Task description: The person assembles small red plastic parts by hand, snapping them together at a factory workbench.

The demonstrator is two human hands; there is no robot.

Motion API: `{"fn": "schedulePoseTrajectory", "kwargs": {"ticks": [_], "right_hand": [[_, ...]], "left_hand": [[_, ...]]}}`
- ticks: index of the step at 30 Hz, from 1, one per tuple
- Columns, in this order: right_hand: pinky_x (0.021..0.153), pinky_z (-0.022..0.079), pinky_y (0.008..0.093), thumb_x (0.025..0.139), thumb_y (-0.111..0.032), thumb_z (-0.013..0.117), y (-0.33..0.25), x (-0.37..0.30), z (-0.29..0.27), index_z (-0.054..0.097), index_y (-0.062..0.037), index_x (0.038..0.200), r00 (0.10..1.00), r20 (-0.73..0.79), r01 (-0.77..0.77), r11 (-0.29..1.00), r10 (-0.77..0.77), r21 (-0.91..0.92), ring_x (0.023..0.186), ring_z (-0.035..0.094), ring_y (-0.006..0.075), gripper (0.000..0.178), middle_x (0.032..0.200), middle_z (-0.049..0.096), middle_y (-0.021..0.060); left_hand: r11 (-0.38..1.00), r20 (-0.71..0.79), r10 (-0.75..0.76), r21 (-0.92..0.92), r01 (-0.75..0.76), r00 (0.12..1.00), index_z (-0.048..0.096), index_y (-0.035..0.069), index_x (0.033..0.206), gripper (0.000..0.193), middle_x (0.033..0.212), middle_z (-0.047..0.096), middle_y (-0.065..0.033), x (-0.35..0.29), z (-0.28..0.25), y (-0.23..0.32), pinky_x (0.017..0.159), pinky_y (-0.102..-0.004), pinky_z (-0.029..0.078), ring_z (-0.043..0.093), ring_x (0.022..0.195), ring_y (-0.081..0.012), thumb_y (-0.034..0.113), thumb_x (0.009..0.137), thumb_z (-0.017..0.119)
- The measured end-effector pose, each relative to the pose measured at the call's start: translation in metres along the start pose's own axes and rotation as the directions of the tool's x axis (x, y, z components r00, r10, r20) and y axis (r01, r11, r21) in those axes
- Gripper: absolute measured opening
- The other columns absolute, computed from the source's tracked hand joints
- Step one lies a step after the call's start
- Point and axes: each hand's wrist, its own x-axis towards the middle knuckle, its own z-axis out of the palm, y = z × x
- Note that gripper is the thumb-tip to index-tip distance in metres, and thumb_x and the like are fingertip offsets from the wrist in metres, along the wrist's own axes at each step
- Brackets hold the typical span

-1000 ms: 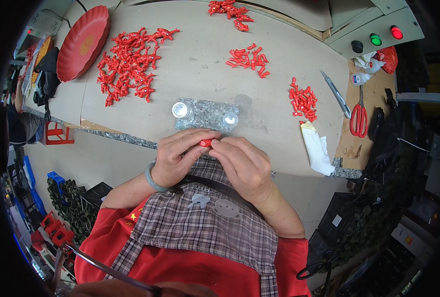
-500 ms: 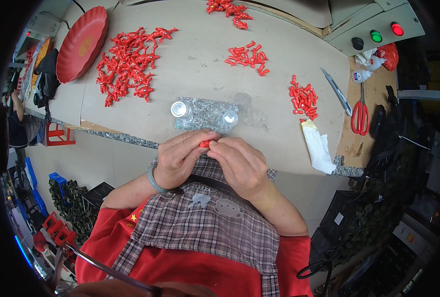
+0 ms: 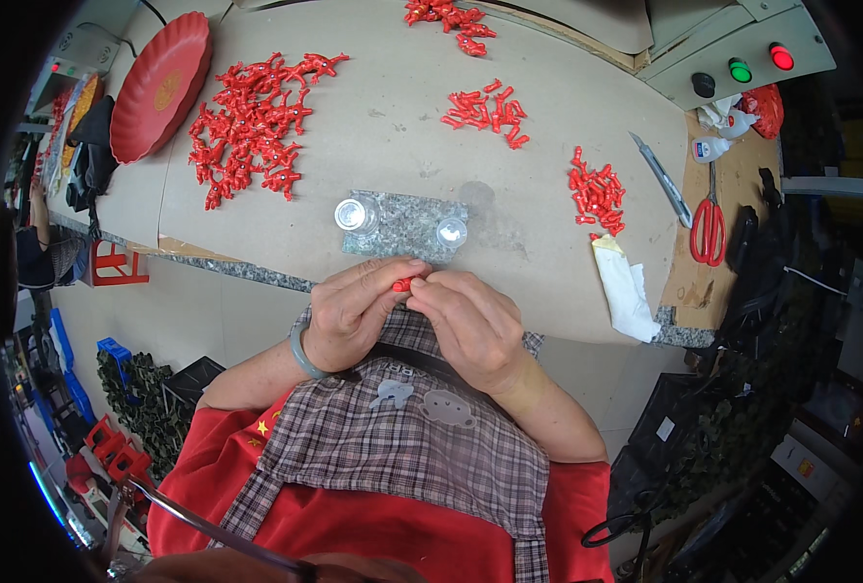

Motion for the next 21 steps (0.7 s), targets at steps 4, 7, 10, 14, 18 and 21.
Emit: {"fn": "schedulePoseTrajectory", "kwargs": {"ticks": [4,7,10,14,18,21], "right_hand": [[0.062,0.057,0.0329,0.076,0.002,0.078,-0.0009,0.0003,-0.0005,0.067,0.0051,0.093,1.000,0.005,-0.003,1.000,0.003,-0.003,0.073,0.069,0.0275,0.020,0.085,0.068,0.0159],[0.062,0.057,0.0329,0.076,0.002,0.078,0.0002,-0.0001,-0.0001,0.067,0.0050,0.093,1.000,0.004,0.000,1.000,0.000,-0.002,0.073,0.069,0.0274,0.020,0.085,0.068,0.0158],[0.062,0.057,0.0328,0.076,0.002,0.078,-0.0001,0.0010,-0.0002,0.067,0.0049,0.092,1.000,0.001,-0.007,1.000,0.007,-0.007,0.073,0.069,0.0273,0.020,0.085,0.068,0.0155],[0.061,0.056,0.0325,0.076,0.002,0.078,-0.0013,0.0018,-0.0012,0.068,0.0047,0.092,1.000,0.000,-0.016,1.000,0.016,-0.008,0.073,0.069,0.0274,0.019,0.085,0.068,0.0152],[0.061,0.056,0.0318,0.078,0.001,0.078,-0.0004,0.0029,-0.0038,0.068,0.0039,0.091,0.999,0.014,-0.039,0.999,0.040,-0.008,0.072,0.069,0.0260,0.017,0.084,0.068,0.0146],[0.060,0.055,0.0316,0.078,0.000,0.077,0.0007,0.0047,-0.0049,0.068,0.0035,0.091,0.999,0.023,-0.049,0.999,0.049,-0.010,0.071,0.069,0.0247,0.016,0.084,0.068,0.0139]], "left_hand": [[1.000,0.001,0.016,0.008,-0.016,1.000,0.065,-0.008,0.111,0.027,0.099,0.070,-0.0217,0.0004,-0.0003,-0.0001,0.073,-0.0339,0.059,0.071,0.084,-0.0303,-0.009,0.085,0.065],[0.998,0.020,-0.067,-0.013,0.068,0.998,0.067,-0.002,0.115,0.029,0.107,0.072,-0.0174,-0.0024,-0.0011,0.0010,0.083,-0.0340,0.059,0.072,0.095,-0.0295,-0.006,0.086,0.066],[0.997,0.017,-0.069,-0.015,0.069,0.997,0.067,-0.003,0.115,0.029,0.107,0.072,-0.0175,-0.0020,-0.0006,0.0007,0.083,-0.0338,0.059,0.072,0.095,-0.0293,-0.005,0.086,0.066],[0.997,0.021,-0.079,-0.020,0.079,0.997,0.067,-0.003,0.115,0.029,0.106,0.072,-0.0176,-0.0019,-0.0003,0.0004,0.083,-0.0336,0.059,0.072,0.095,-0.0289,-0.005,0.086,0.067],[0.998,0.021,-0.060,-0.004,0.060,0.998,0.068,-0.002,0.115,0.029,0.104,0.073,-0.0162,0.0001,-0.0007,-0.0012,0.082,-0.0332,0.059,0.072,0.094,-0.0275,-0.004,0.086,0.067],[0.996,0.050,-0.089,0.009,0.089,0.995,0.068,-0.001,0.116,0.029,0.102,0.073,-0.0150,0.0016,-0.0030,-0.0007,0.080,-0.0319,0.059,0.072,0.092,-0.0260,-0.003,0.086,0.067]]}}
